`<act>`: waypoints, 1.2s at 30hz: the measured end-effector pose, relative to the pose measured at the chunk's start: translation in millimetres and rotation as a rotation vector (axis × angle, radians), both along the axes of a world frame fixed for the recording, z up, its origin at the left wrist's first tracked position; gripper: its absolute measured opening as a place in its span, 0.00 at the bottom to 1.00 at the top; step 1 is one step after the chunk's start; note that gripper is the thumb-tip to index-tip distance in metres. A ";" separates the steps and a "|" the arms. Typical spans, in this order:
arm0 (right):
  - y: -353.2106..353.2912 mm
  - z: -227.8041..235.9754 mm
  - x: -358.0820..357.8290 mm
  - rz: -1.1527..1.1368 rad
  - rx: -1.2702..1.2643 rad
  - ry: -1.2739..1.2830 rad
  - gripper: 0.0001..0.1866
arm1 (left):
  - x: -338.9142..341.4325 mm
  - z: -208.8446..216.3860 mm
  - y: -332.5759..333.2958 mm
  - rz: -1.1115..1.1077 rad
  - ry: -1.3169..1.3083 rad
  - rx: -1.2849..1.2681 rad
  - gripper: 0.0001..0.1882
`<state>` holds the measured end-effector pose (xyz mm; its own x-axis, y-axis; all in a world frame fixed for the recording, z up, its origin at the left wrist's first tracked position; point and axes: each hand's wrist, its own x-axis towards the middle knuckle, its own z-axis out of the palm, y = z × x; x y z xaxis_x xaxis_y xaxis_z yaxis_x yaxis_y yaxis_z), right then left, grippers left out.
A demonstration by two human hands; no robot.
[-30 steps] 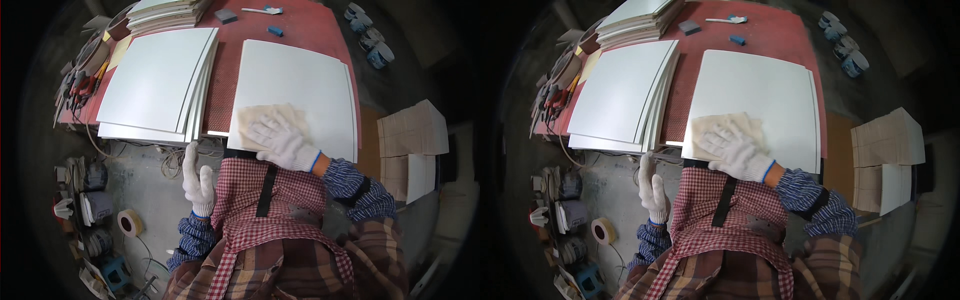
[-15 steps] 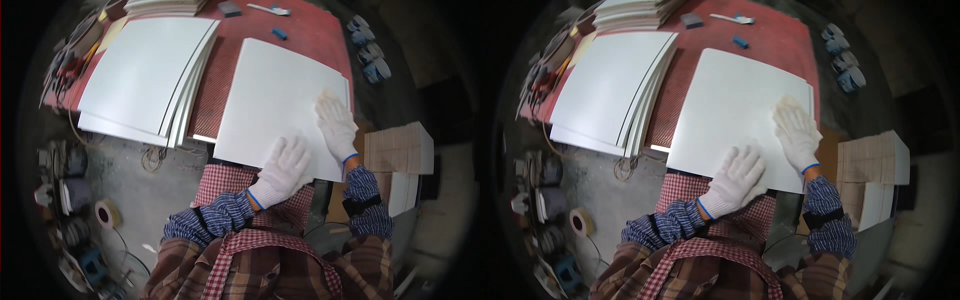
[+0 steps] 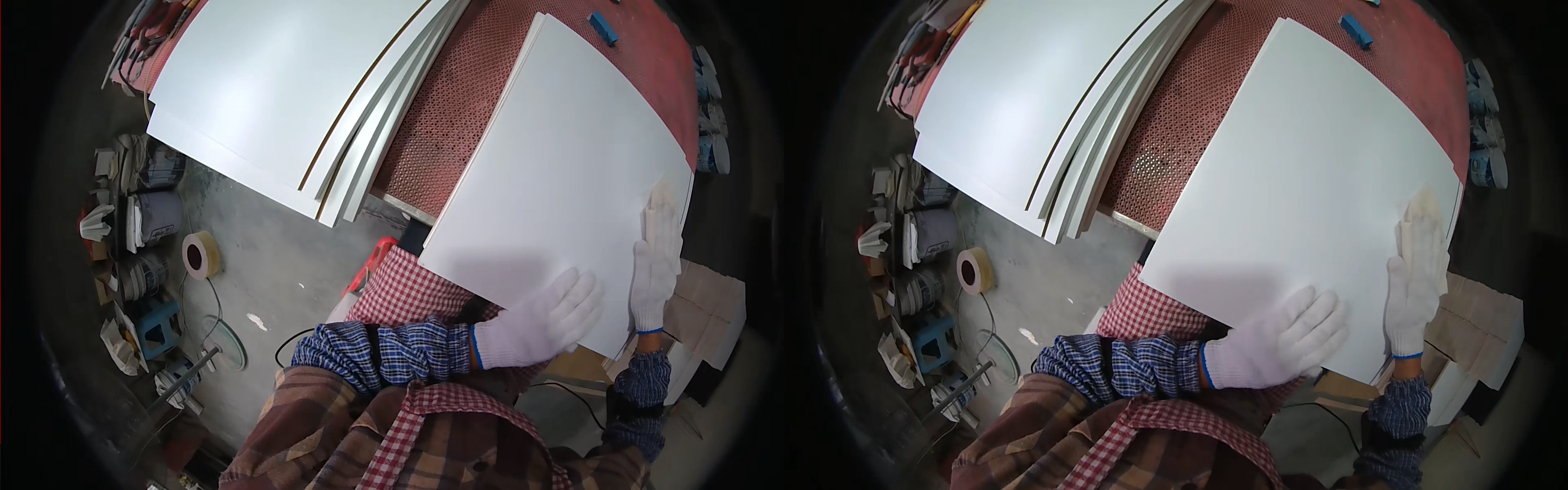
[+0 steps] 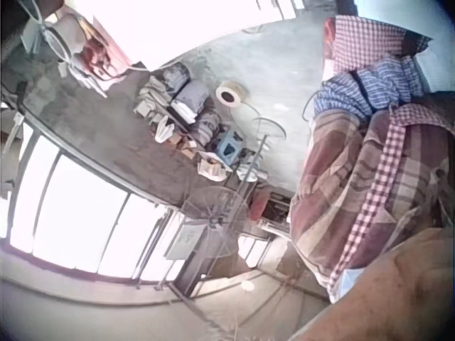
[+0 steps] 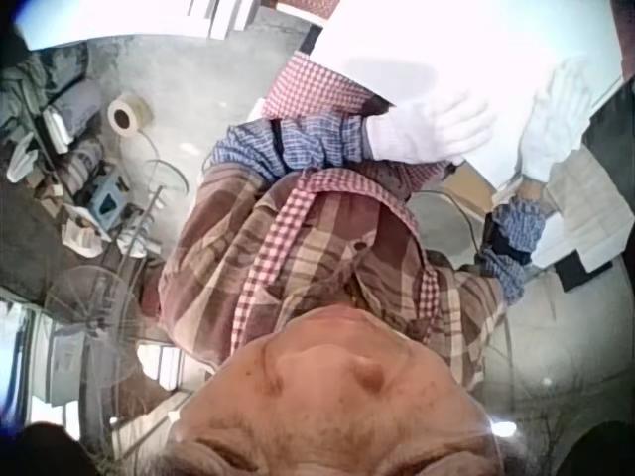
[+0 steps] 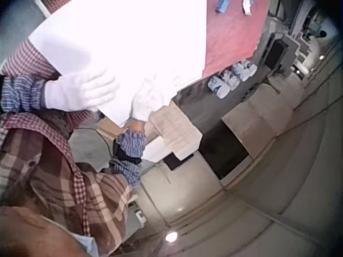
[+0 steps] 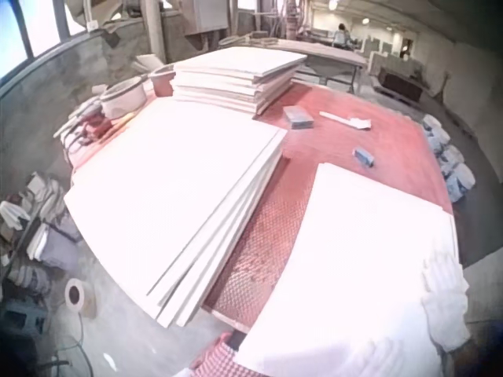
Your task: The recorder is inspecting white furniture panels, marking specific spots with a blue marker, and wiping the surfaces with a cloth.
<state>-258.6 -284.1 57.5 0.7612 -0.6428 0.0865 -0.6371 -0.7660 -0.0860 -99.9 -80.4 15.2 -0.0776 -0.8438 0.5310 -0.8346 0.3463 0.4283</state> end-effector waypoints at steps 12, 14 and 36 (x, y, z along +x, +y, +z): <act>-22.9 -2.0 12.9 0.089 0.036 0.063 0.27 | -5.7 -5.8 5.4 0.009 -0.083 -0.029 0.25; -46.5 4.0 42.4 0.177 -0.036 0.097 0.26 | -3.7 -0.4 9.7 0.048 -0.112 -0.036 0.25; 84.6 4.8 218.8 1.056 0.281 -0.109 0.30 | -3.6 -17.7 14.0 0.029 -0.012 -0.161 0.20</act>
